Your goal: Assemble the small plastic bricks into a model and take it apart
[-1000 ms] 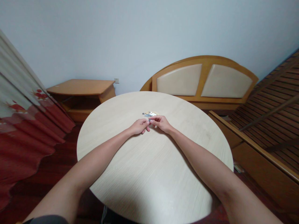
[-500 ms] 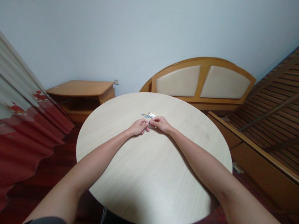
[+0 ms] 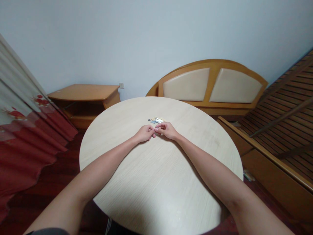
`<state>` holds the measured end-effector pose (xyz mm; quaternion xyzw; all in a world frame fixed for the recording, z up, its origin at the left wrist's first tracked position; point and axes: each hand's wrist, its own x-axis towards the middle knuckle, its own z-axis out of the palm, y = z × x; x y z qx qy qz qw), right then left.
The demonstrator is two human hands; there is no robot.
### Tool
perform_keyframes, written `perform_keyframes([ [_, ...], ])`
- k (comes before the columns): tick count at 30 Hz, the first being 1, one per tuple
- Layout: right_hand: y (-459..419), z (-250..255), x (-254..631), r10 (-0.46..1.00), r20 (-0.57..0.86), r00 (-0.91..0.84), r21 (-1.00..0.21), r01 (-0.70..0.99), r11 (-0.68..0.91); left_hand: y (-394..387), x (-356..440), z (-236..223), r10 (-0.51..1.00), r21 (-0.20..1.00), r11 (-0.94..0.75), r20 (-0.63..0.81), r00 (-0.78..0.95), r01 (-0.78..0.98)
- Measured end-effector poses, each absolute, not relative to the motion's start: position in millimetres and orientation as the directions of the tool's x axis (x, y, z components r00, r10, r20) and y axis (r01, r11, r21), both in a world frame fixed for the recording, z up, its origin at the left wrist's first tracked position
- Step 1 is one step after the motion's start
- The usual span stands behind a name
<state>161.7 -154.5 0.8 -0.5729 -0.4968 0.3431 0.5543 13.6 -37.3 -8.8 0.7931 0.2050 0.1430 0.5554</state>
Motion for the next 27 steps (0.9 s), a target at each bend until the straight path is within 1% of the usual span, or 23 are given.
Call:
perform_keyframes([
  [8, -153, 0, 160, 0.945, 0.144, 0.293, -0.97, 0.232, 0.076, -39, 15, -8, 0.536, 0.908, -0.368, 0.028, 0.844, 0.203],
  [14, -152, 0, 163, 0.944, 0.129, 0.305, -0.97, 0.238, 0.056, -38, 15, -8, 0.54, 0.909, -0.359, 0.017, 0.841, 0.212],
  [20, -151, -4, 166, 0.931, 0.119, 0.345, -0.986, 0.148, 0.071, -39, 14, -6, 0.524, 0.931, -0.31, 0.0, 0.852, 0.19],
  [23, -152, -4, 170, 0.942, 0.125, 0.31, -0.989, 0.108, 0.096, -40, 14, -5, 0.506, 0.941, -0.291, 0.0, 0.862, 0.171],
  [27, -153, -7, 172, 0.963, 0.116, 0.245, -0.993, 0.011, 0.117, -37, 15, -7, 0.462, 0.964, -0.238, 0.008, 0.887, 0.115],
])
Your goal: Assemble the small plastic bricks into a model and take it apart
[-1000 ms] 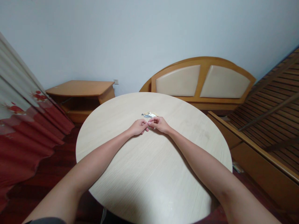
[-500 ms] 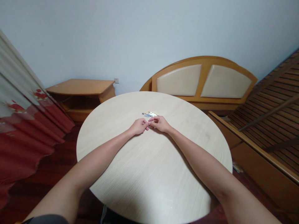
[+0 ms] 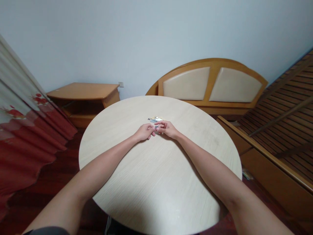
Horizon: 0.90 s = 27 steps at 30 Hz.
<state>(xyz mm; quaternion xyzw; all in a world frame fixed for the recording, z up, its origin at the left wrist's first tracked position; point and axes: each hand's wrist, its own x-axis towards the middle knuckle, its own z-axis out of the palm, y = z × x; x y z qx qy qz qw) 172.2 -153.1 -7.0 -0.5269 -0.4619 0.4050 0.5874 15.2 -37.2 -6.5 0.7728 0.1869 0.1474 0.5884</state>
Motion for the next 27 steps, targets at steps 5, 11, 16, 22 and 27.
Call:
perform_keyframes([
  [5, -152, -11, 172, 0.966, 0.114, 0.231, -0.992, -0.03, 0.124, -35, 15, -10, 0.421, 0.988, -0.151, 0.054, 0.905, 0.011],
  [11, -151, -11, 171, 0.964, 0.121, 0.236, -0.991, -0.024, 0.13, -39, 13, -4, 0.433, 0.992, -0.125, 0.046, 0.9, 0.01],
  [16, -149, -12, 173, 0.957, 0.129, 0.261, -0.991, -0.003, 0.134, -42, 12, -2, 0.445, 0.991, -0.13, 0.055, 0.894, 0.004],
  [22, -148, -13, 175, 0.954, 0.152, 0.258, -0.988, 0.016, 0.153, -42, 13, -2, 0.477, 0.991, -0.136, 0.052, 0.877, 0.015],
  [27, -150, -12, 172, 0.95, 0.167, 0.264, -0.986, 0.046, 0.161, -43, 12, 1, 0.481, 0.993, -0.109, 0.014, 0.877, 0.044],
])
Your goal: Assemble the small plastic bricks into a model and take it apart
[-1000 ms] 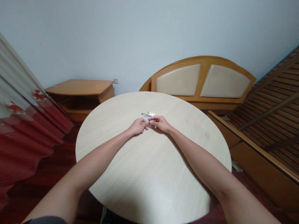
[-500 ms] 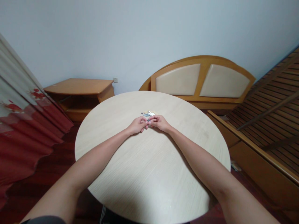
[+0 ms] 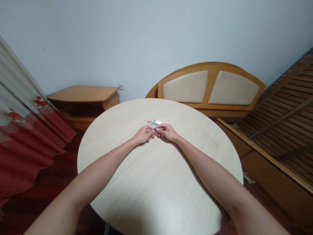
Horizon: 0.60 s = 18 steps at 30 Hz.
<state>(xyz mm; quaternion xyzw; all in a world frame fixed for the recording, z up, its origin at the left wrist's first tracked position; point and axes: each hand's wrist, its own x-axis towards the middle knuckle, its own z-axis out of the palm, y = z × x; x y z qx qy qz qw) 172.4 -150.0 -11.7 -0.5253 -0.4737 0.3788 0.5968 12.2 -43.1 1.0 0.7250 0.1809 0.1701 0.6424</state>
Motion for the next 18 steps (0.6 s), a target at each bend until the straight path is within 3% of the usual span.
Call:
perform_keyframes([
  [11, -153, -8, 166, 0.944, 0.19, 0.271, -0.98, 0.105, 0.167, -43, 11, 3, 0.468, 0.997, -0.071, -0.005, 0.884, 0.043],
  [14, -152, -8, 160, 0.916, 0.271, 0.297, -0.946, 0.256, 0.197, -42, 11, 2, 0.466, 0.996, -0.076, 0.0, 0.885, 0.04],
  [18, -152, -7, 151, 0.858, 0.423, 0.291, -0.801, 0.563, 0.204, -39, 13, 0, 0.47, 0.995, -0.089, 0.004, 0.883, 0.042],
])
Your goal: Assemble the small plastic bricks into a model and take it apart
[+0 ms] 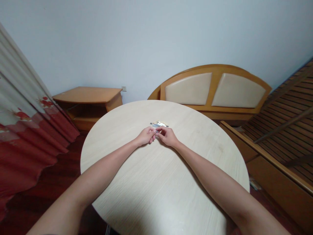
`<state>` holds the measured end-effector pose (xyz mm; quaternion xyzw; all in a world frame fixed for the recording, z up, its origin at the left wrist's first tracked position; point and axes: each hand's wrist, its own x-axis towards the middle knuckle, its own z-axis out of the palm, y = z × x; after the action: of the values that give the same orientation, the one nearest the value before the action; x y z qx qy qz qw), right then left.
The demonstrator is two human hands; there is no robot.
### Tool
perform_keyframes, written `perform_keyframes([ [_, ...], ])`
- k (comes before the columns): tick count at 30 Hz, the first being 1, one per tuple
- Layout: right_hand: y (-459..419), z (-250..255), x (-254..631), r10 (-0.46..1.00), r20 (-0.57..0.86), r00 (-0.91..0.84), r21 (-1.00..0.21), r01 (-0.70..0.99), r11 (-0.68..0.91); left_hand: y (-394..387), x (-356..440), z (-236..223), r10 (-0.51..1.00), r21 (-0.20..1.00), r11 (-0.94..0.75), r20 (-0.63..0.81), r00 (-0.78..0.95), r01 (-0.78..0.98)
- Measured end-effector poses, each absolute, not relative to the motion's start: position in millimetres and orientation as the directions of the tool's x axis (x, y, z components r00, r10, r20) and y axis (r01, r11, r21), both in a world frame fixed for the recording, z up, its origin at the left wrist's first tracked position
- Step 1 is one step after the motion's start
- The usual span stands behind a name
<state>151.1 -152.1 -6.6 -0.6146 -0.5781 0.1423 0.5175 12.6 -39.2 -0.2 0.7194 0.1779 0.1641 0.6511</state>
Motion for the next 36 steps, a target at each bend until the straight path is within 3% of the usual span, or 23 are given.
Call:
perform_keyframes([
  [4, -157, 0, 150, 0.841, 0.485, 0.238, -0.68, 0.707, 0.192, -41, 12, 1, 0.457, 0.99, -0.125, -0.001, 0.89, 0.065],
  [7, -163, 7, 157, 0.862, 0.452, 0.23, -0.596, 0.797, 0.1, -41, 3, 14, 0.471, 0.943, -0.317, 0.059, 0.88, 0.106],
  [10, -169, 13, 166, 0.908, 0.362, 0.21, -0.486, 0.874, -0.009, -33, -13, 36, 0.436, 0.723, -0.684, 0.301, 0.848, 0.095],
  [14, -175, 17, 175, 0.941, 0.288, 0.177, -0.379, 0.923, -0.057, -19, -31, 53, 0.425, 0.521, -0.823, 0.299, 0.854, 0.227],
  [17, -176, 18, 176, 0.939, 0.283, 0.193, -0.363, 0.928, -0.081, -9, -35, 48, 0.417, 0.411, -0.866, 0.279, 0.865, 0.285],
  [20, -176, 20, 173, 0.944, 0.27, 0.187, -0.349, 0.933, -0.085, 0, -33, 35, 0.42, 0.377, -0.869, 0.221, 0.88, 0.32],
  [28, -175, 19, 175, 0.937, 0.255, 0.239, -0.3, 0.941, -0.159, 14, -27, 18, 0.385, 0.373, -0.878, 0.175, 0.906, 0.3],
  [36, -176, 21, 177, 0.939, 0.234, 0.252, -0.294, 0.939, -0.178, -1, -22, 16, 0.453, 0.396, -0.847, 0.191, 0.871, 0.354],
])
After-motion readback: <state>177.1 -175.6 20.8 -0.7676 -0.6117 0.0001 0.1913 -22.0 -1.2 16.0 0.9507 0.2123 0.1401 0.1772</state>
